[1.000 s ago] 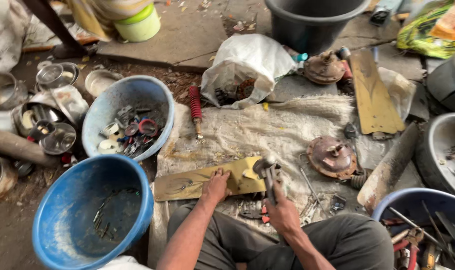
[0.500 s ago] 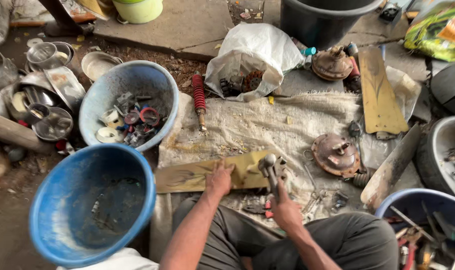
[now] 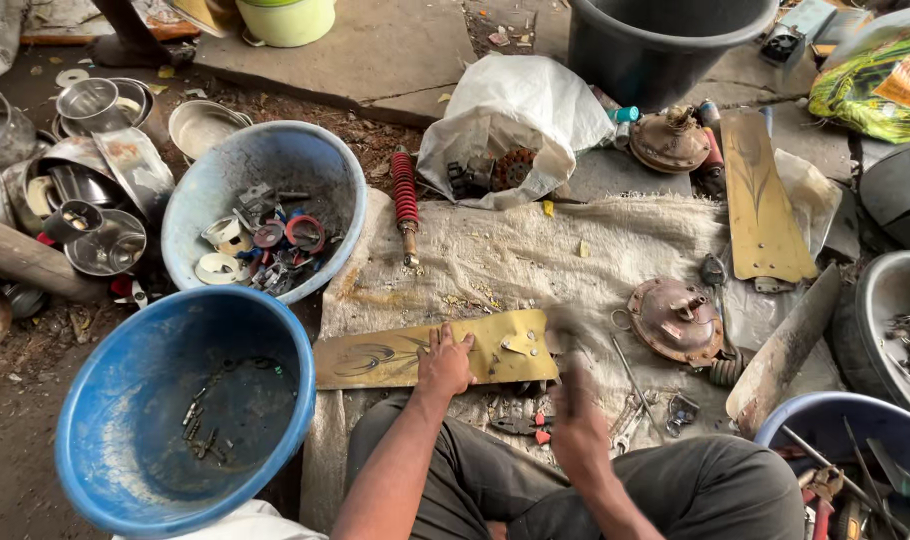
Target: The person sits on the ground and uses a hammer and chisel to remove a metal plate from a gear-like component. They repeatedly strike the chisel to pry the plate loose, flip the assembly, and continue hammering until the plate is separated.
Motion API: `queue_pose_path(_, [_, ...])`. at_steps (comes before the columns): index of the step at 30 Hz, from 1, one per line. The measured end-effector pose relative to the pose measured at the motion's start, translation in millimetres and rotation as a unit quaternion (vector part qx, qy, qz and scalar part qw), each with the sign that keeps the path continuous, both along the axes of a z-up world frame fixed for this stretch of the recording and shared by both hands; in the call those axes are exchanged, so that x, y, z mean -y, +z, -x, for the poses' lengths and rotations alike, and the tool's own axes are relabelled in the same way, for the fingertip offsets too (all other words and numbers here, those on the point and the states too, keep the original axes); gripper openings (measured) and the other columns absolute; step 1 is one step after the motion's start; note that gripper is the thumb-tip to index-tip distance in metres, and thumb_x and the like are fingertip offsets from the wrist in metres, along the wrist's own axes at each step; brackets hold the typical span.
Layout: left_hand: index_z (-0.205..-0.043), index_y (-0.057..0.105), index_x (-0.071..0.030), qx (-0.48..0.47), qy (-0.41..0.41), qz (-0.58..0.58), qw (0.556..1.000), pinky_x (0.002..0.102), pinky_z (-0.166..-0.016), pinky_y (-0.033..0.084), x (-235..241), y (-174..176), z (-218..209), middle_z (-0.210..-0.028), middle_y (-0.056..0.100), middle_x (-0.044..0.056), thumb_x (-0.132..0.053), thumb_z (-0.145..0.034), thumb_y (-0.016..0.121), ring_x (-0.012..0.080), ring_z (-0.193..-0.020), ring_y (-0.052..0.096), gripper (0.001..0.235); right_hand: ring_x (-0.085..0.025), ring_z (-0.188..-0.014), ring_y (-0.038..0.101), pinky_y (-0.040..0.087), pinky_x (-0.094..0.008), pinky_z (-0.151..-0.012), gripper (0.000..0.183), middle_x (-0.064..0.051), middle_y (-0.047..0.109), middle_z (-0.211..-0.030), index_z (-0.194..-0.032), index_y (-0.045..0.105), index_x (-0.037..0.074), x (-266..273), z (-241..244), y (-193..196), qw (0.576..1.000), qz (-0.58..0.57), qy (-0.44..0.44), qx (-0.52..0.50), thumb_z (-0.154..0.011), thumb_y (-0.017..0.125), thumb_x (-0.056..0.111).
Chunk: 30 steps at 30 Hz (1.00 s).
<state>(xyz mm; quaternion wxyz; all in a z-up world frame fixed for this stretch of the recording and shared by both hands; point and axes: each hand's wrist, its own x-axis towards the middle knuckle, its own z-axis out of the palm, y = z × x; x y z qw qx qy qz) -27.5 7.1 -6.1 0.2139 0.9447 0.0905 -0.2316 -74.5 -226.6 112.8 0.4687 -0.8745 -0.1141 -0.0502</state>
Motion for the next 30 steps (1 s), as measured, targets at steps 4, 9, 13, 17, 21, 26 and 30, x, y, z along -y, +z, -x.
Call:
queue_pose_path(4, [-0.159,0.034,-0.033,0.029,-0.035,-0.018,0.999,0.068,-0.118,0.027,-4.7,20.7,-8.8,-0.171,0.007,0.019,-0.047,-0.087,0.081,0.0447,-0.157,0.010,0.087,-0.017,-0.058,0.056,0.048,-0.033,-0.050,0.064,-0.013,0.070,-0.094,-0.163,0.029,0.023,-2.2,-16.2,8.3,0.928,0.052,-0.113,-0.350,-0.105,0.055,0.025])
queue_pose_path(9, [-0.165,0.010,-0.023,-0.065,-0.068,0.001,0.996,0.063,-0.124,0.014,4.6,32.0,14.2,-0.172,-0.002,0.019,-0.049,-0.078,0.088,0.0413,-0.159,0.001,0.119,-0.016,-0.050,0.054,0.048,-0.035,-0.039,0.067,-0.009,0.062,-0.076,-0.163,0.026,0.028,23.2,5.1,54.6,0.960,-0.073,-0.084,-0.256,-0.100,0.049,0.021])
queue_pose_path(13, [-0.166,0.000,-0.013,-0.067,-0.096,-0.098,0.988,0.065,-0.123,0.006,20.4,20.3,6.6,-0.172,-0.005,0.020,-0.029,-0.094,0.065,0.0414,-0.157,0.002,0.098,-0.011,-0.046,0.056,0.052,-0.030,-0.033,0.067,-0.005,0.062,-0.073,-0.161,0.024,0.026,26.1,10.5,57.8,0.992,-0.072,-0.055,-0.084,-0.100,0.050,0.025])
queue_pose_path(17, [-0.166,0.002,-0.011,-0.038,-0.071,-0.093,0.992,0.063,-0.124,0.008,25.7,-7.1,3.8,-0.171,-0.002,0.021,-0.022,-0.102,0.043,0.0418,-0.158,0.005,0.076,-0.014,-0.050,0.055,0.049,-0.031,-0.036,0.064,-0.008,0.062,-0.079,-0.161,0.028,0.022,11.8,12.0,16.3,0.988,0.002,-0.027,-0.151,-0.102,0.052,0.025])
queue_pose_path(21, [-0.166,0.008,-0.011,0.013,-0.075,-0.124,0.989,0.066,-0.120,0.013,20.9,-22.7,0.3,-0.171,0.002,0.023,-0.018,-0.104,0.038,0.0450,-0.157,0.008,0.069,-0.019,-0.056,0.055,0.045,-0.033,-0.043,0.061,-0.016,0.061,-0.082,-0.160,0.037,0.015,8.1,-11.7,-19.4,0.969,0.113,-0.023,-0.219,-0.104,0.059,0.025])
queue_pose_path(26, [-0.163,0.016,-0.009,0.003,-0.076,-0.115,0.990,0.065,-0.120,0.014,24.4,-32.3,-9.6,-0.170,0.011,0.020,-0.022,-0.105,0.037,0.0393,-0.156,0.012,0.064,-0.010,-0.062,0.061,0.061,-0.032,-0.046,0.066,-0.002,0.064,-0.086,-0.162,0.033,0.018,44.0,-10.3,-2.6,0.912,-0.130,-0.096,-0.378,-0.100,0.055,0.017])
queue_pose_path(30, [-0.128,0.059,-0.009,0.286,-0.074,-0.092,0.951,0.049,-0.088,0.049,14.8,-30.2,-5.2,-0.121,0.064,0.013,-0.026,-0.103,0.043,0.0288,-0.107,0.061,0.034,-0.017,-0.045,0.051,0.041,-0.033,-0.036,0.066,-0.007,0.055,-0.069,-0.161,0.033,0.021,61.3,7.3,26.4,0.864,-0.269,-0.146,-0.399,-0.099,0.058,0.022])
